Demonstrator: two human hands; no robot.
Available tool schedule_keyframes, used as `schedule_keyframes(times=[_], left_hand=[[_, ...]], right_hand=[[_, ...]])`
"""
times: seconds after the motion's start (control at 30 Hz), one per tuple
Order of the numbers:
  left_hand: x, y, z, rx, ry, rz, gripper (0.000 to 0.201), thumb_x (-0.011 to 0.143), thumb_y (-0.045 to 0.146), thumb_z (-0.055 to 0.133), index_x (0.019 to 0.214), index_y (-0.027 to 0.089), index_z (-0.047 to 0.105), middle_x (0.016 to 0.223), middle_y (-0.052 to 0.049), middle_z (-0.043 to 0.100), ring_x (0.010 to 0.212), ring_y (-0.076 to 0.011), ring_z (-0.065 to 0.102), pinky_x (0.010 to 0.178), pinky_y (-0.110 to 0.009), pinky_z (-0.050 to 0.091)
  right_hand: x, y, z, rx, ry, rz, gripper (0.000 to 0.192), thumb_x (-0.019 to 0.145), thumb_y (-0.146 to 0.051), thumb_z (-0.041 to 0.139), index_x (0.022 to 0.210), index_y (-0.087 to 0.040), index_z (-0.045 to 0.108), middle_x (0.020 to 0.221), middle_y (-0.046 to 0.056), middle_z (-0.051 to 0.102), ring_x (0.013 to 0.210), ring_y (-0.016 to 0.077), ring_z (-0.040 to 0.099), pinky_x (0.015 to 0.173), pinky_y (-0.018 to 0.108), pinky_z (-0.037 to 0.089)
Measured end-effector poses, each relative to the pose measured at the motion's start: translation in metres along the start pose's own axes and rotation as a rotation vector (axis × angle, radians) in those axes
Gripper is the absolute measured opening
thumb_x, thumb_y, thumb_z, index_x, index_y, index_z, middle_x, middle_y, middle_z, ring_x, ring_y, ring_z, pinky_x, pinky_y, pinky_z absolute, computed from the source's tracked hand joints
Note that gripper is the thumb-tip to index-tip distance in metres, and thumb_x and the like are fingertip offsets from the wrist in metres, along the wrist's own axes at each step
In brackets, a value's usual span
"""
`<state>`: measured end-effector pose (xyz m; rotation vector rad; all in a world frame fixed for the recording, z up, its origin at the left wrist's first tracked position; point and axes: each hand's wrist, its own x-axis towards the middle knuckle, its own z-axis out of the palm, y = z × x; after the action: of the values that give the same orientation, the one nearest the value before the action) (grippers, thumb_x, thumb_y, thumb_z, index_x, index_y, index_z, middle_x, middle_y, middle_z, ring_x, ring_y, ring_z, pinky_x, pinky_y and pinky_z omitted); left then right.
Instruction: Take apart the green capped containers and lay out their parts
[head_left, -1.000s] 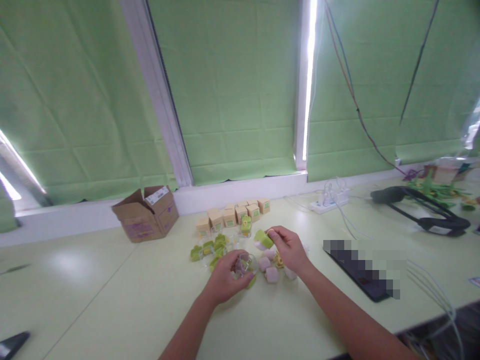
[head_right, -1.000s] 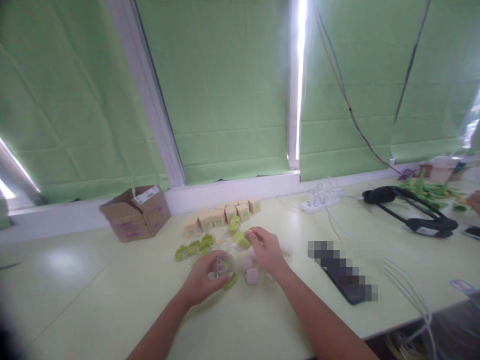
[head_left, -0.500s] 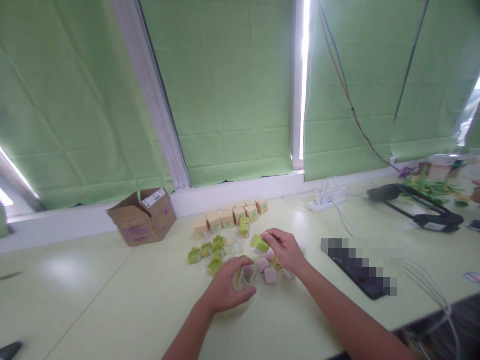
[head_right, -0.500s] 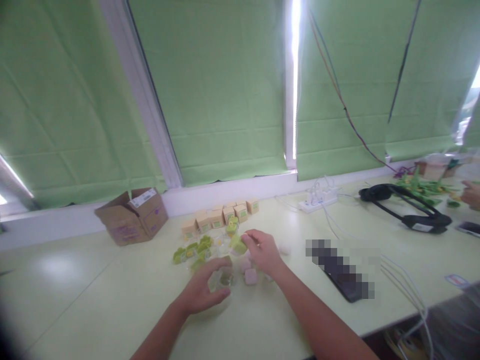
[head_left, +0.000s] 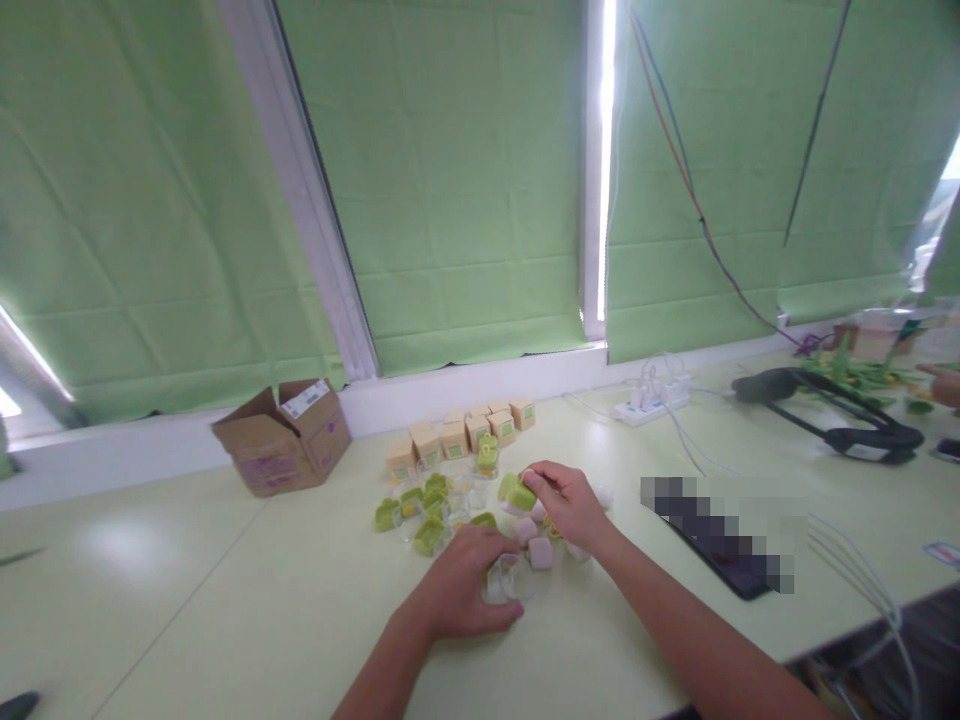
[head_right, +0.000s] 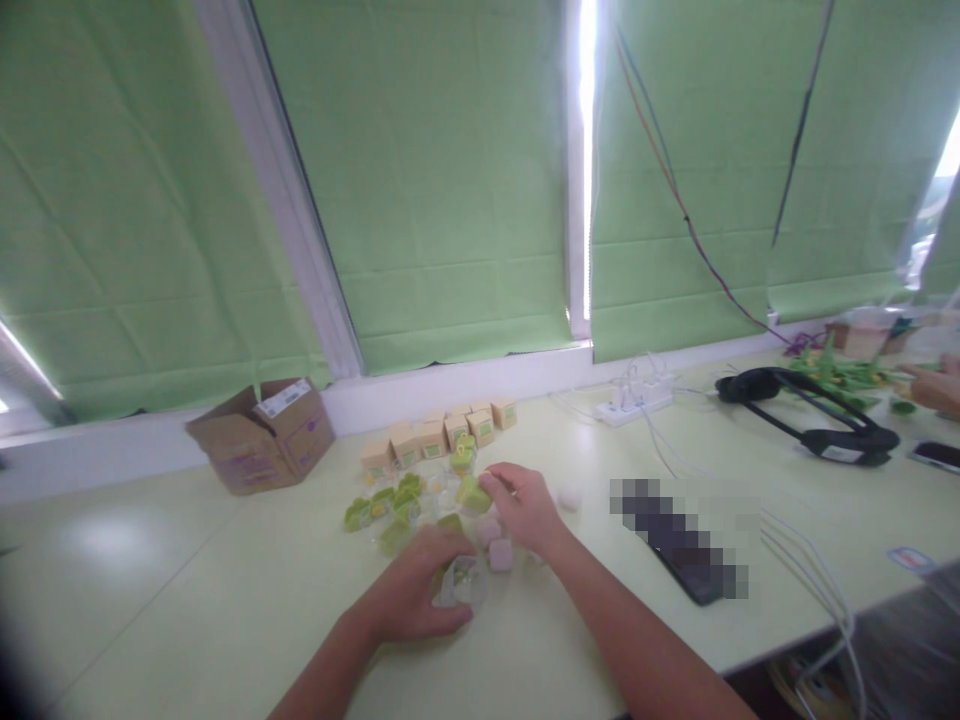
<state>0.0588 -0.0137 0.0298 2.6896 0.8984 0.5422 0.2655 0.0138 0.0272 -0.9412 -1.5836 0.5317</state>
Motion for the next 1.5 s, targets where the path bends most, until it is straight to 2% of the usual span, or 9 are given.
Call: schedule_keyframes(times=[0.43, 0.77, 1.07, 1.27, 1.37, 1.5], left_hand=[[-0.001, -0.013, -0.002, 0.119, 0.049, 0.027, 0.051, 0.063, 0.032, 0.073, 0.111, 0.022, 0.058, 0.116, -0.009, 0.057, 0.11, -0.0268, 0.05, 0.098, -0.041, 0.038], [-0.001, -0.024, 0.001, 0.211, 0.175, -0.052, 0.047, 0.067, 0.029, 0.068, 0.112, 0.022, 0.058, 0.118, -0.01, 0.057, 0.111, -0.028, 0.051, 0.097, -0.044, 0.039], [-0.002, -0.029, 0.004, 0.222, 0.22, -0.081, 0.054, 0.071, 0.036, 0.066, 0.121, 0.021, 0.052, 0.122, -0.012, 0.055, 0.115, -0.0295, 0.049, 0.099, -0.047, 0.039], [0.001, -0.028, 0.004, 0.249, 0.361, -0.045, 0.058, 0.081, 0.018, 0.053, 0.135, 0.022, 0.035, 0.136, -0.013, 0.044, 0.127, -0.027, 0.04, 0.105, -0.045, 0.036], [0.001, -0.026, 0.005, 0.272, 0.368, 0.003, 0.061, 0.08, 0.013, 0.051, 0.137, 0.024, 0.031, 0.139, -0.013, 0.04, 0.129, -0.0269, 0.038, 0.104, -0.045, 0.037], [0.0, -0.025, 0.007, 0.297, 0.339, 0.064, 0.063, 0.076, 0.007, 0.051, 0.134, 0.026, 0.034, 0.141, -0.014, 0.036, 0.121, -0.0261, 0.046, 0.099, -0.043, 0.043]], right_hand=[[0.0, -0.003, 0.0, -0.024, -0.02, -0.015, 0.031, 0.09, -0.038, 0.044, 0.078, -0.016, 0.064, 0.071, 0.001, 0.061, 0.068, 0.0142, 0.054, 0.063, 0.023, 0.042], [-0.001, -0.004, 0.0, -0.027, -0.025, 0.001, 0.03, 0.09, -0.037, 0.045, 0.078, -0.017, 0.065, 0.072, 0.001, 0.062, 0.069, 0.0145, 0.055, 0.063, 0.023, 0.042], [-0.001, -0.005, 0.001, -0.024, -0.051, 0.004, 0.03, 0.09, -0.036, 0.045, 0.077, -0.017, 0.064, 0.071, 0.001, 0.061, 0.068, 0.014, 0.054, 0.062, 0.022, 0.041], [-0.003, -0.003, 0.005, -0.008, -0.091, 0.009, 0.031, 0.089, -0.037, 0.046, 0.074, -0.017, 0.064, 0.065, -0.002, 0.057, 0.063, 0.0117, 0.05, 0.057, 0.02, 0.039], [-0.005, -0.003, 0.008, 0.005, -0.161, 0.006, 0.029, 0.088, -0.036, 0.049, 0.075, -0.017, 0.066, 0.065, -0.002, 0.058, 0.062, 0.0112, 0.051, 0.055, 0.019, 0.039], [-0.009, -0.006, 0.01, 0.023, -0.267, 0.002, 0.029, 0.088, -0.037, 0.048, 0.077, -0.018, 0.068, 0.064, -0.001, 0.06, 0.061, 0.0112, 0.052, 0.054, 0.019, 0.041]])
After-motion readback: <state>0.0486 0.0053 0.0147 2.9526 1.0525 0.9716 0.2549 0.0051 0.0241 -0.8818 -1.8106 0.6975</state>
